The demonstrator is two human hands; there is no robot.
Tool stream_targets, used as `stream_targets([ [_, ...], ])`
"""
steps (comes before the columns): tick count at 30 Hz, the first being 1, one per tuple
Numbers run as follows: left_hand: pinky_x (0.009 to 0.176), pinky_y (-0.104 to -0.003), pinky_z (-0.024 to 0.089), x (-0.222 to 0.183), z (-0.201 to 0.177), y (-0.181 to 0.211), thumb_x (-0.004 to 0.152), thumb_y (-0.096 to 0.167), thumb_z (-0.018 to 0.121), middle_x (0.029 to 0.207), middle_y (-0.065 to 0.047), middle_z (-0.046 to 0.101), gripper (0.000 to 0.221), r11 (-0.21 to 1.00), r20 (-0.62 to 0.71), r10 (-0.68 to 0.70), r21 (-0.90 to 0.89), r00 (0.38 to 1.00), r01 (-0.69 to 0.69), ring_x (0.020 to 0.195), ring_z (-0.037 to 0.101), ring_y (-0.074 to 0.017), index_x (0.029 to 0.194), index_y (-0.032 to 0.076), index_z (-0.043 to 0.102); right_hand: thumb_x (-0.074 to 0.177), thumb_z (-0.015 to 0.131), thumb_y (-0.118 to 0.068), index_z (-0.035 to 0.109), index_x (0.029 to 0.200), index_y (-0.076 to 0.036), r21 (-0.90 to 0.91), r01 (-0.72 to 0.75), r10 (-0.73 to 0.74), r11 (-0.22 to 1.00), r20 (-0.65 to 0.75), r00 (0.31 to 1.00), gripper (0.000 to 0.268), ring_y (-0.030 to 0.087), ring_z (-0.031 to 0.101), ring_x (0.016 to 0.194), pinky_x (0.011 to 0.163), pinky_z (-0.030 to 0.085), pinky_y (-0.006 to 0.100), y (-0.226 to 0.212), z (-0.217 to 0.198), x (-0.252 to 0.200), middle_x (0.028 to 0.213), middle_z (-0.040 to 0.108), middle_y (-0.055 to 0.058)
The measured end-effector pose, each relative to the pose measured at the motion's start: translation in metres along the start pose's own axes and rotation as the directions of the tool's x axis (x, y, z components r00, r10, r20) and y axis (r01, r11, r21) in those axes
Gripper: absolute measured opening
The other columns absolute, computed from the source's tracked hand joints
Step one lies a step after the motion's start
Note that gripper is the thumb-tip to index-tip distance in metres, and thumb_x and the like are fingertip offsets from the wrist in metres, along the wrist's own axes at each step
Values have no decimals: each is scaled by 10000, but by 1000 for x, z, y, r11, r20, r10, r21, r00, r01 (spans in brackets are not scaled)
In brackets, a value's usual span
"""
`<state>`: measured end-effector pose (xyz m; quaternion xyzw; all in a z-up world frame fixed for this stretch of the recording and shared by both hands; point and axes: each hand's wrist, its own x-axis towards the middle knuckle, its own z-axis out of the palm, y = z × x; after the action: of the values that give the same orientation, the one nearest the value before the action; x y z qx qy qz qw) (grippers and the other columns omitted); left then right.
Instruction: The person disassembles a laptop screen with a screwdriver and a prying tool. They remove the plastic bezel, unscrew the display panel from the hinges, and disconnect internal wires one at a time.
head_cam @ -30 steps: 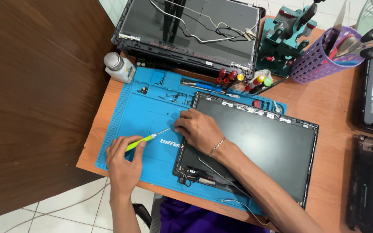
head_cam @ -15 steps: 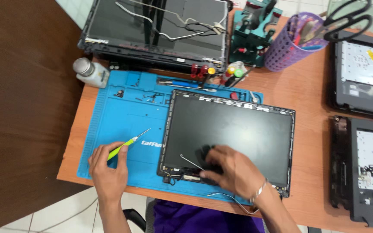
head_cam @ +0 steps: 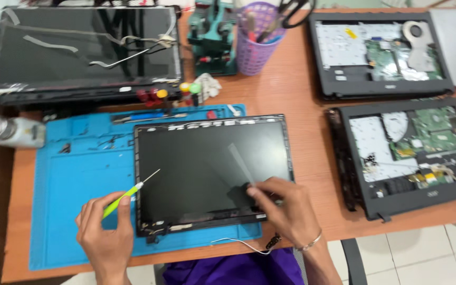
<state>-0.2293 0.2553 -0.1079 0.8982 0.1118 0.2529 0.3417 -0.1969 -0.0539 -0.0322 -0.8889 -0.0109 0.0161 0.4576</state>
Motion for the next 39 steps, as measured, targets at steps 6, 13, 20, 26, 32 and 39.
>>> stream_targets([
  [6, 1003, -356, 453, 6, 23, 33, 983, 142, 765, 991, -32, 698, 93, 994, 65, 100, -50, 993, -97, 926, 656, -218, 1034, 84, 713, 909, 735, -145, 797, 1041, 8, 162, -195, 236, 967, -286, 929, 211, 140, 713, 619, 592, 595, 272, 47, -46, 20, 800, 788, 119],
  [13, 1014, -362, 441, 10, 56, 78, 944, 136, 769, 965, -26, 703, 100, 980, 168, 194, -85, 966, -182, 938, 658, -217, 1019, 88, 723, 887, 746, -144, 785, 1013, 11, -21, -207, 184, 978, -374, 909, 203, 210, 729, 693, 649, 562, 320, 88, -60, 37, 857, 775, 120],
  [20, 1013, -381, 439, 13, 80, 104, 929, 161, 775, 929, -23, 697, 112, 974, 239, 227, -60, 944, -219, 914, 658, -207, 1009, 91, 738, 889, 753, -150, 777, 966, 11, -235, -59, -44, 970, -408, 912, 180, 323, 697, 749, 677, 551, 399, 108, -58, 50, 868, 695, 153],
  [26, 1021, -361, 466, 13, 95, 114, 952, 194, 765, 901, -21, 712, 114, 979, 243, 200, -96, 949, -181, 939, 671, -209, 1013, 100, 743, 881, 772, -160, 735, 965, 1, -264, -18, -89, 964, -387, 918, 185, 357, 686, 801, 694, 549, 425, 107, -59, 51, 913, 674, 150],
  [32, 905, -366, 512, 8, 117, 135, 1001, 218, 703, 805, -12, 751, 127, 993, 365, 77, -111, 928, -39, 938, 690, -234, 1022, 97, 736, 851, 748, -86, 713, 1158, 35, -236, 117, -206, 965, -395, 895, 333, 336, 692, 849, 730, 563, 394, 67, -75, 9, 990, 673, 162],
  [39, 637, -404, 543, -1, 155, 218, 923, 272, 717, 849, -131, 718, 229, 956, 680, 42, -241, 732, 169, 695, 668, -318, 1051, 83, 740, 837, 785, -113, 765, 1081, -36, -5, -238, 181, 971, -636, 750, 256, 131, 747, 745, 682, 605, 263, 93, -138, -31, 891, 763, 55],
])
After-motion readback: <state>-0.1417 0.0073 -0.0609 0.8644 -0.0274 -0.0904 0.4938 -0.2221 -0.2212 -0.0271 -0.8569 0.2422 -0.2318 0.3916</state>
